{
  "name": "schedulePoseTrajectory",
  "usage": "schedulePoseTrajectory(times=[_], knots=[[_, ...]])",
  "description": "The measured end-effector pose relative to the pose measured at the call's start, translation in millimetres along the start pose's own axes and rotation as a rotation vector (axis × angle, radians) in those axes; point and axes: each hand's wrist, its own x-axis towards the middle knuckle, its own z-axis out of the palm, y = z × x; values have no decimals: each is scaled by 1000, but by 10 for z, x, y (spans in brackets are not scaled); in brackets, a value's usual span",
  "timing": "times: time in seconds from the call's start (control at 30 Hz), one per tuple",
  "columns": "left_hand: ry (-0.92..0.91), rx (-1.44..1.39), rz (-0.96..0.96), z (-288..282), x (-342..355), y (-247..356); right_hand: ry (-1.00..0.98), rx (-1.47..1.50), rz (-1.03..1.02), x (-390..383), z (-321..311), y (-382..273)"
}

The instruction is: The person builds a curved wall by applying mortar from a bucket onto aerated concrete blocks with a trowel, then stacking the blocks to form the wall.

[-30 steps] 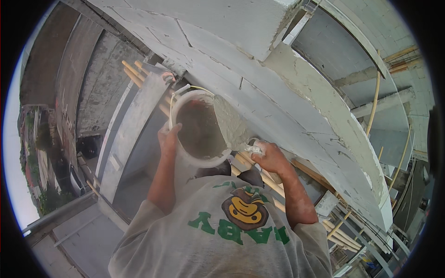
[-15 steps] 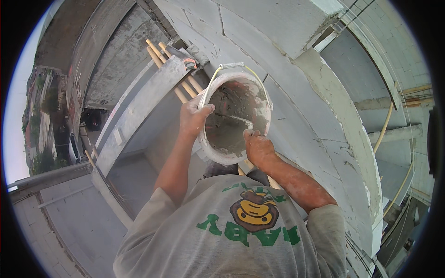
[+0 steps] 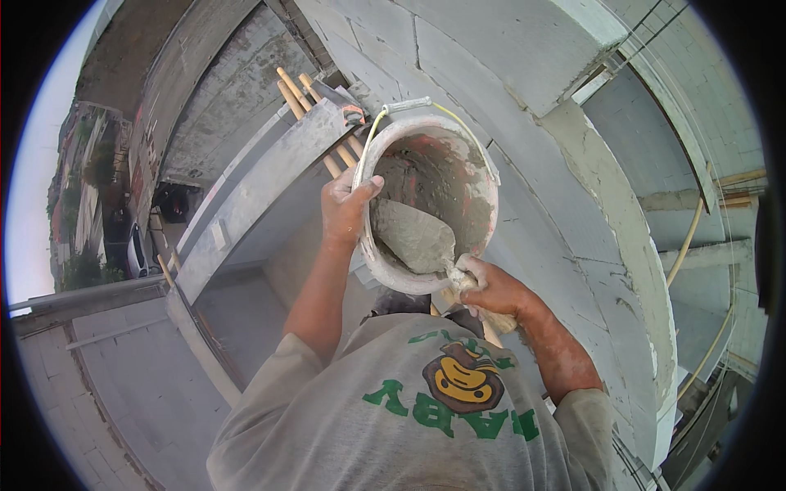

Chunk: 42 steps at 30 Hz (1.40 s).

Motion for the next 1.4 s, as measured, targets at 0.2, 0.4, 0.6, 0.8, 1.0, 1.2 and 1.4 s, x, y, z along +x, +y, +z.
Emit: schedulePoseTrajectory(times=[0.2, 0.4, 0.6, 0.8, 1.0, 1.2, 1.4], knots=[[294, -165, -157, -249, 99, -303, 434, 76, -100, -661, -18, 0], [265, -122, -274, -366, 222, -677, 999, 518, -590, -508, 265, -100], [182, 67, -229, -338, 327, -818, 1245, 495, -440, 406, 56, -578], [214, 25, -262, -490, 477, -944, 1407, 305, -426, 793, 182, -1477], [58, 87, -228, -471, 535, -919, 1515, 237, -604, 830, 202, -1841], [45, 86, -294, -452, 569, -1029, 1514, 216, -658, 871, 161, -1957], [-108, 360, -181, -261, 456, -896, 1423, 95, -722, 756, 379, -1370]])
